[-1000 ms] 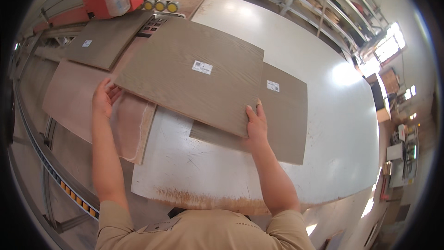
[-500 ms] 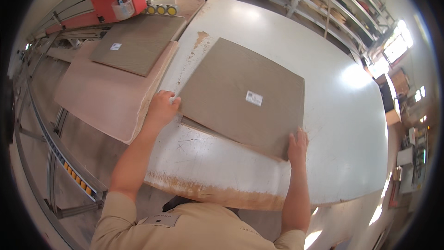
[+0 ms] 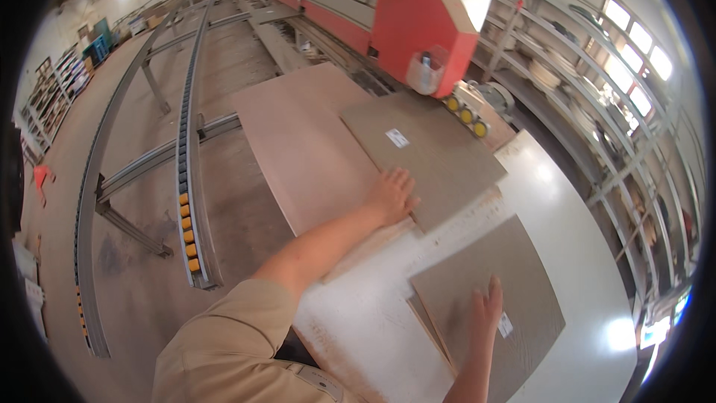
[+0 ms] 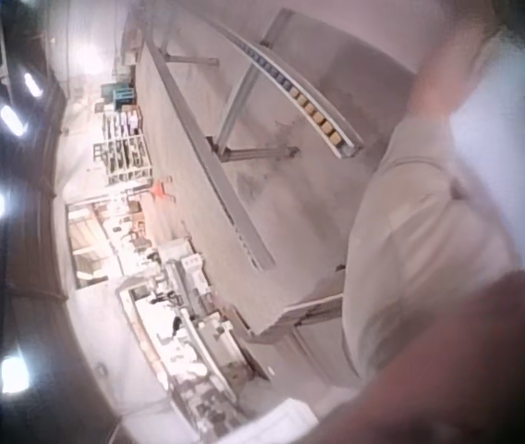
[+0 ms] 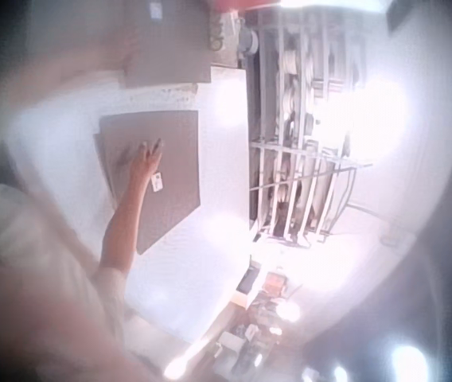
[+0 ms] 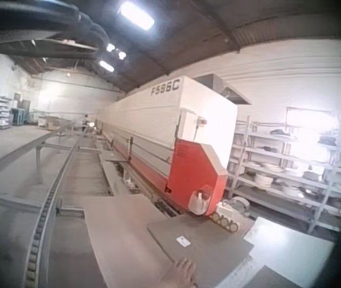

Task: The person repeatedly picks up flat cardboard sheets from a floor stack and places them onto a white work table, stacking them one by one. The person occasionally adjusts the alignment of the sheets on the table and continues the cycle of picking and stacking throughout the clip.

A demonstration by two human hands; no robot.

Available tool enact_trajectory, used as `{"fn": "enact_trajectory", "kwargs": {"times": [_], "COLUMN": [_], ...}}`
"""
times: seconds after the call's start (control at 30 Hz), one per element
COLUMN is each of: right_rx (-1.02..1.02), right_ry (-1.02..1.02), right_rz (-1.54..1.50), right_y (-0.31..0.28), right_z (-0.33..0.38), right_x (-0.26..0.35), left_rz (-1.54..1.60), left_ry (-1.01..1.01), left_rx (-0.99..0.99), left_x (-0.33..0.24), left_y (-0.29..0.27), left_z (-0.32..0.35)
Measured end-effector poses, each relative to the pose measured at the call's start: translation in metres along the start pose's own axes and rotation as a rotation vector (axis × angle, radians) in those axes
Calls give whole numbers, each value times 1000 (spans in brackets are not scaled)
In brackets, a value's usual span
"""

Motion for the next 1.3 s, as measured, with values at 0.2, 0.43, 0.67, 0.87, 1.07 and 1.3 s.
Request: {"fn": "enact_trajectory", "kwargs": {"times": [0.2,0.43,0.67,0.87,1.07,1.3], "right_rx": [-107,10,-155,-249,-398,-540], "right_ry": [195,301,243,351,416,471], "right_rz": [-262,-426,-460,-401,-142,638], "right_y": [93,87,-11,-80,-189,-256], "right_z": [-115,-104,-24,47,107,118], "right_x": [31,40,3,-70,-133,-186], "left_rz": [570,200,1522,1519,1354,781], "left_ry": [169,-440,-966,-732,-485,-120], "left_rx": [-157,-881,-1045,-350,-91,101], "left_x": [-15,77,150,50,-82,-144], "left_y": [-17,-47,42,29,20,3], "left_z": [25,61,59,36,36,19]}}
Point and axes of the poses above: each hand's wrist, its own z-axis away from the middle knuckle, its own y-axis out of the palm, x = y × z, the point moved 10 cm from there along -z, towards the middle knuckle, and after that the axes turned 14 degrees about y, right-handed, at the moved point
